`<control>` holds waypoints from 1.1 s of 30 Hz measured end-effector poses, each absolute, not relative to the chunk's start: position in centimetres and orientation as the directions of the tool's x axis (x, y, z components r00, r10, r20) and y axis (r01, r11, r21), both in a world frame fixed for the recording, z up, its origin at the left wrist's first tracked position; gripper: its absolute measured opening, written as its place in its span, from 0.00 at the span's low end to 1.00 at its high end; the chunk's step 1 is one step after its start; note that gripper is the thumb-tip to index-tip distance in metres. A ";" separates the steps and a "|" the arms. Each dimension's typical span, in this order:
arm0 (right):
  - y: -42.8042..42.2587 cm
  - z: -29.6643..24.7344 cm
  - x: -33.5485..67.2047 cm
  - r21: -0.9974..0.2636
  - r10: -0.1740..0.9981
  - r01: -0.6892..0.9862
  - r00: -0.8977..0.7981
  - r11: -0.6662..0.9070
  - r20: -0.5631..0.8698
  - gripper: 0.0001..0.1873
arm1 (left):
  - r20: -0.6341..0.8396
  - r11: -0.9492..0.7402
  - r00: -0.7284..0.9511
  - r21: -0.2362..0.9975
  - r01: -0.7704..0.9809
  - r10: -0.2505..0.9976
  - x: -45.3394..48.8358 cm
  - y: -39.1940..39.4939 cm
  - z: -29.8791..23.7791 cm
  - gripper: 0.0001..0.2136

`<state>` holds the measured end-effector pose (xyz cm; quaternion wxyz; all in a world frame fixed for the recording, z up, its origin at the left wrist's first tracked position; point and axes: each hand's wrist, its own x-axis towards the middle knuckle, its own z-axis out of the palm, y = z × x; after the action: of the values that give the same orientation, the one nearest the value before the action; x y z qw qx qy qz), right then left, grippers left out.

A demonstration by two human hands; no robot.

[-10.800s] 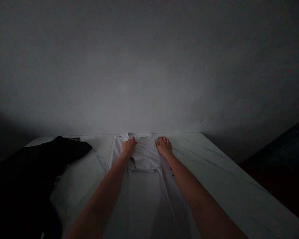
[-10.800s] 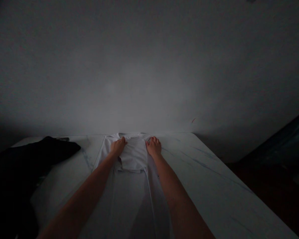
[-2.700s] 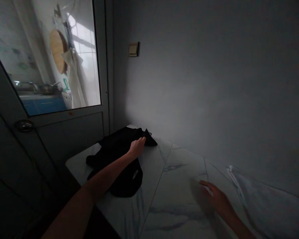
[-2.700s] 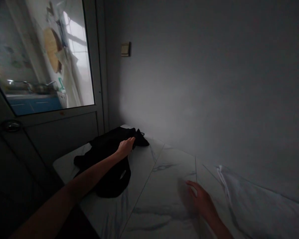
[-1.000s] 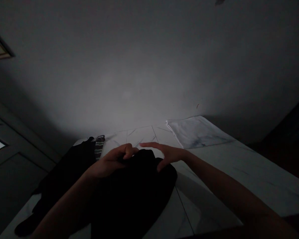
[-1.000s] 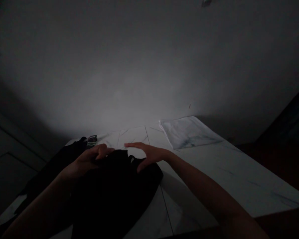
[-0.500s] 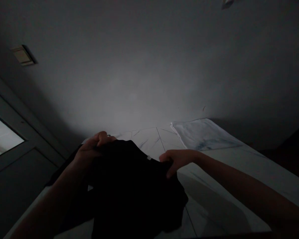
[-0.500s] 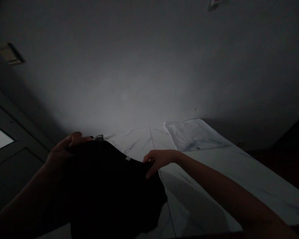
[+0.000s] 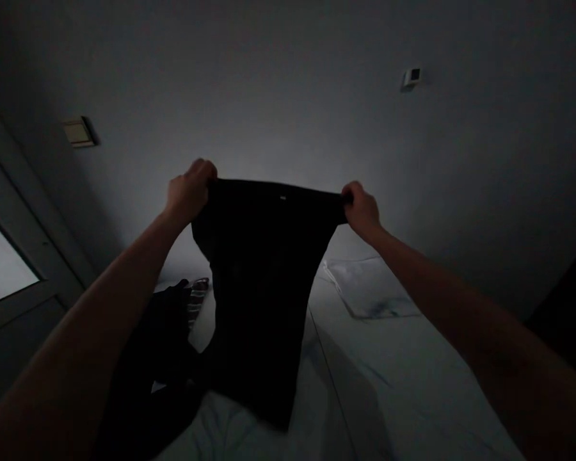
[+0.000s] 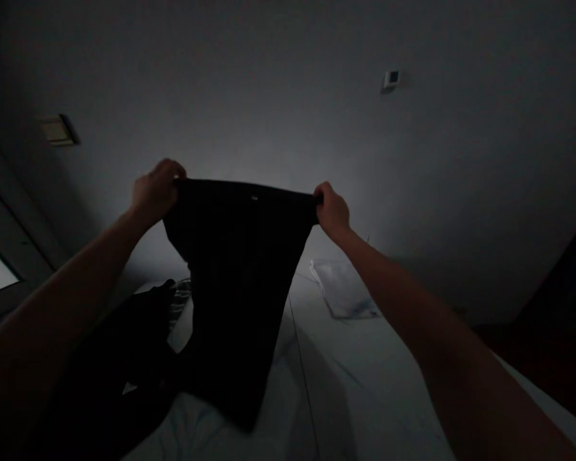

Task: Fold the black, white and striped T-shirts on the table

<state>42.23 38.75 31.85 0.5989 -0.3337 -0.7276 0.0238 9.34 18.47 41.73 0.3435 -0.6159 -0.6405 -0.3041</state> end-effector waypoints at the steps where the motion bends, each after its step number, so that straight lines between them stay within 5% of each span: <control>1: 38.5 33.8 42.3 -0.412 0.440 0.441 0.042 0.797 0.897 0.12 | 0.884 0.053 -0.017 -0.009 0.999 0.467 10.2 18.0 42.9 0.20; 5: 34.5 35.3 42.4 -0.385 0.368 0.336 0.117 0.859 0.922 0.10 | 0.964 -0.134 -0.025 0.062 0.989 0.265 12.1 16.0 42.2 0.20; 7: 32.4 32.6 42.7 -0.430 0.442 0.278 0.024 0.859 0.897 0.09 | 0.933 -0.236 -0.064 0.156 0.959 0.354 11.3 15.4 38.6 0.13; 11: 31.2 25.5 43.9 -0.607 0.640 0.204 -0.213 0.768 0.738 0.10 | 0.655 -0.302 -0.163 0.536 0.789 0.738 7.6 15.0 29.0 0.05; 15: 32.3 21.4 45.0 -0.782 0.786 0.221 -0.394 0.583 0.475 0.14 | 0.505 -0.255 -0.280 0.750 0.610 0.816 5.3 14.8 22.3 0.11; 20: 32.1 19.9 44.0 -0.806 0.768 0.242 -0.533 0.540 0.354 0.19 | 0.401 -0.166 -0.226 0.738 0.654 0.888 5.2 15.9 20.5 0.13; 28: 31.5 19.6 42.9 -0.596 0.693 0.355 -0.329 0.720 0.641 0.17 | 0.531 -0.107 -0.293 0.599 0.794 0.795 4.3 17.1 20.2 0.10; 33: 31.0 19.7 41.9 -0.446 0.586 0.432 -0.279 0.784 0.761 0.13 | 0.479 -0.089 -0.310 0.644 0.759 0.821 6.1 16.8 20.8 0.08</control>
<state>41.90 31.00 19.67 0.5084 -0.3198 -0.7959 0.0760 6.08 16.83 20.81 -0.0344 -0.5863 -0.6740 -0.4482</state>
